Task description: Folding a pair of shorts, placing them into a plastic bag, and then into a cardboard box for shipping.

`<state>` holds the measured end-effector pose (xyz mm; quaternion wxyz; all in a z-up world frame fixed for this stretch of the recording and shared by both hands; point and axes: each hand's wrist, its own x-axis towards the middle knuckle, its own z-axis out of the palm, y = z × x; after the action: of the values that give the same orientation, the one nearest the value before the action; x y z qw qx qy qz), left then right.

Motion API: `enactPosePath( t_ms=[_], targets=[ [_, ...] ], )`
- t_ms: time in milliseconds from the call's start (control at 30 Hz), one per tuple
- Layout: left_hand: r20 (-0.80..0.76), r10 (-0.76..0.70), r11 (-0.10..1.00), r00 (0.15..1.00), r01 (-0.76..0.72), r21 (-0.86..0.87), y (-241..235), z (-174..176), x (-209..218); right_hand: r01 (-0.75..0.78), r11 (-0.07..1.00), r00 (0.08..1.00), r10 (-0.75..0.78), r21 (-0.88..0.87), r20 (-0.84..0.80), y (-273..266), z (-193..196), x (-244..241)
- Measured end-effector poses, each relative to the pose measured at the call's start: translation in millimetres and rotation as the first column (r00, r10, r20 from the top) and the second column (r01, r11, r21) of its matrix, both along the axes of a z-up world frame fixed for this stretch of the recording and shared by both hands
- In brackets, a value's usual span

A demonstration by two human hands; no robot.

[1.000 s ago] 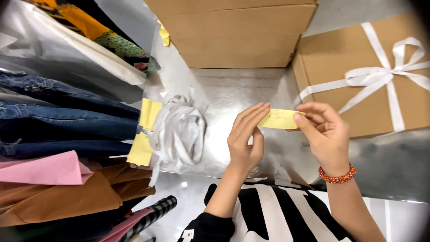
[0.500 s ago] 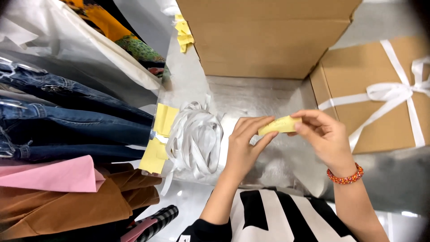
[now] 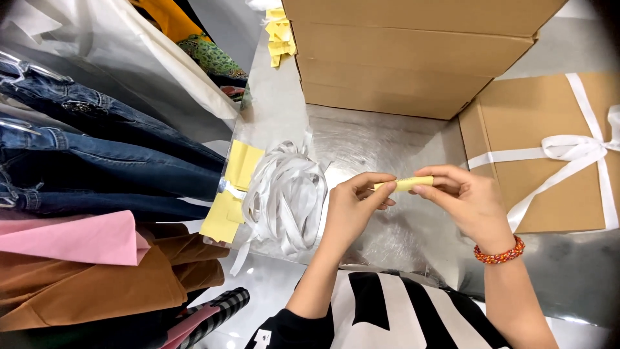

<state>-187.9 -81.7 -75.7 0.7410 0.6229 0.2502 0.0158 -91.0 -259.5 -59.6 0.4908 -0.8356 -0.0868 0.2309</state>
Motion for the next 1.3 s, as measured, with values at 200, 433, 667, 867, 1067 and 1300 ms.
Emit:
enactPosePath(
  t_ms=[200, 433, 667, 867, 1067, 1300],
  targets=[
    [-0.020, -0.062, 0.998, 0.998, 0.063, 0.011, 2.6, -12.9, 1.0, 0.000, 1.000, 0.992, 0.003, 0.026, -0.127, -1.3, 0.4, 0.8],
    [-0.066, -0.055, 0.998, 0.996, 0.053, -0.020, 1.6, -11.9, 3.6, 0.007, 0.992, 0.978, 0.020, 0.127, -0.206, 2.2, 2.6, -3.2],
    [-0.068, -0.083, 0.996, 0.994, 0.080, -0.046, 5.8, -16.6, 2.6, -0.034, 0.996, 0.970, 0.052, 0.081, -0.238, 0.5, 1.9, -2.9],
    [-0.035, -0.075, 0.996, 0.997, 0.074, -0.045, 9.9, -26.4, -1.8, -0.104, 0.994, 0.979, 0.099, -0.018, -0.179, 2.2, 0.5, -5.4],
    [0.050, -0.003, 1.000, 0.999, 0.003, 0.002, 19.7, -23.7, -23.5, -0.097, 0.974, 0.974, 0.135, 0.204, -0.182, -1.7, -35.2, -9.9],
    [0.071, 0.065, 0.978, 0.995, -0.078, 0.192, 20.7, -20.4, -50.8, -0.108, 0.939, 0.962, 0.181, 0.327, -0.204, 11.2, -49.7, -21.2]
  ],
)
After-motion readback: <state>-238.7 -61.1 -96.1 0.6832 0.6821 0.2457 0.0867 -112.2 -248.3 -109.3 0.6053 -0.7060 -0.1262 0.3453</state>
